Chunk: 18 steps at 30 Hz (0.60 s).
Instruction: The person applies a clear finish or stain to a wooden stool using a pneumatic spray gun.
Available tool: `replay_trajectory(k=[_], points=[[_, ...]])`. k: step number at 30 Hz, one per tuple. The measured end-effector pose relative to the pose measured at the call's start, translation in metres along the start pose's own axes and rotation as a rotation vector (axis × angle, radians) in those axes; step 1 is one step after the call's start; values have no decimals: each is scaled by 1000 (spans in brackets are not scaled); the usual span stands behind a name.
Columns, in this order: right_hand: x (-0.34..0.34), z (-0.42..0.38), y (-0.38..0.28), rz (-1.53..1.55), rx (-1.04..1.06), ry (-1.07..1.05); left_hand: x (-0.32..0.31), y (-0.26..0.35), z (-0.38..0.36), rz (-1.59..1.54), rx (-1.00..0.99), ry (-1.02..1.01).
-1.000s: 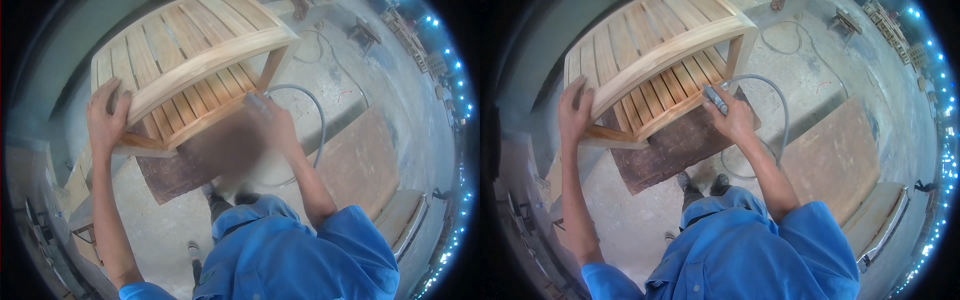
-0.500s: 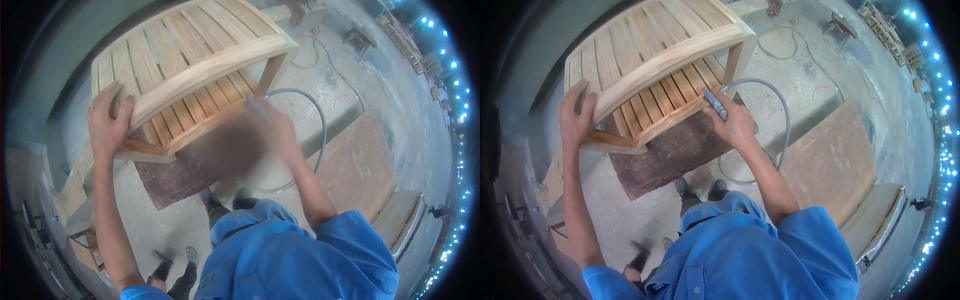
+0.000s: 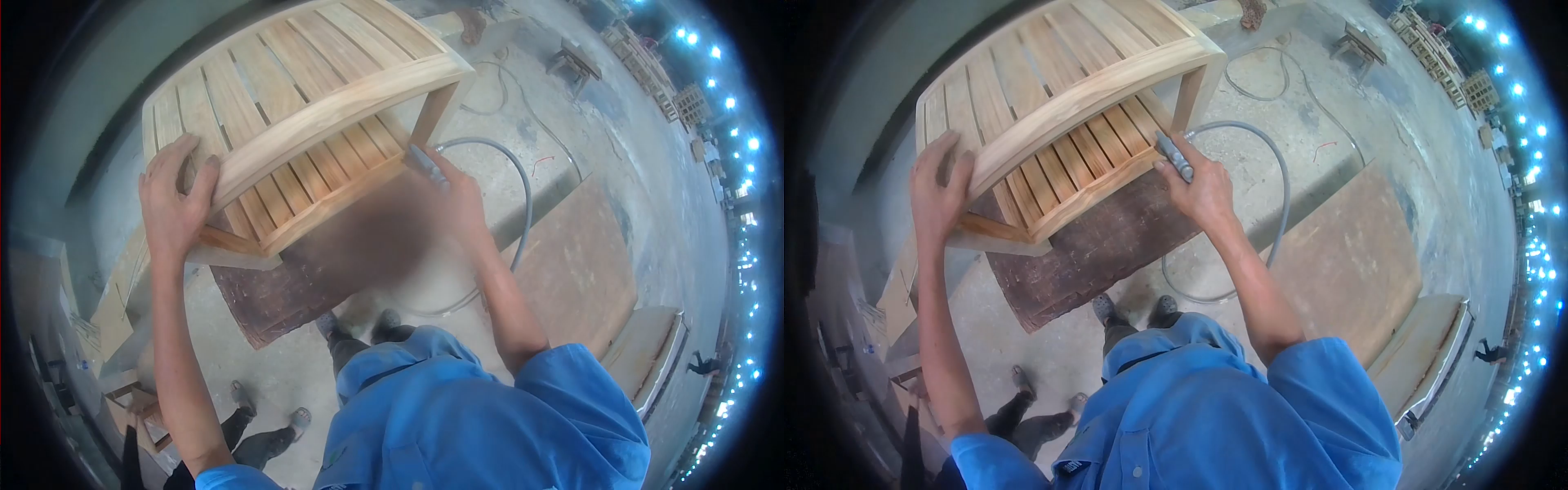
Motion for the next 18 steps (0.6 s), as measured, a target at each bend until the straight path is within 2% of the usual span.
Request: replay_trajectory(k=[3,9,12,15,18], points=[[15,-18,4,-50,-63,-51,0,0,0,-14,4,-4],[10,-8,0,-40,2,7,2,3,-2,-7,19,8],[3,13,-20,7,-102,-5,3,-1,1,-28,30,-8],[4,25,-29,-76,-126,-46,6,-2,2,-40,55,2],[3,5,-6,-224,-78,-108,10,-5,-4,-97,45,80]])
Point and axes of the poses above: each hand's wrist, its own z-axis towards the middle knuckle, its own x-axis out of the back of the hand, y = z × x, the point moved 3 cm from there along z, towards the middle knuckle, and after that the axes turned 4 degrees about x, right-handed, at the moved point
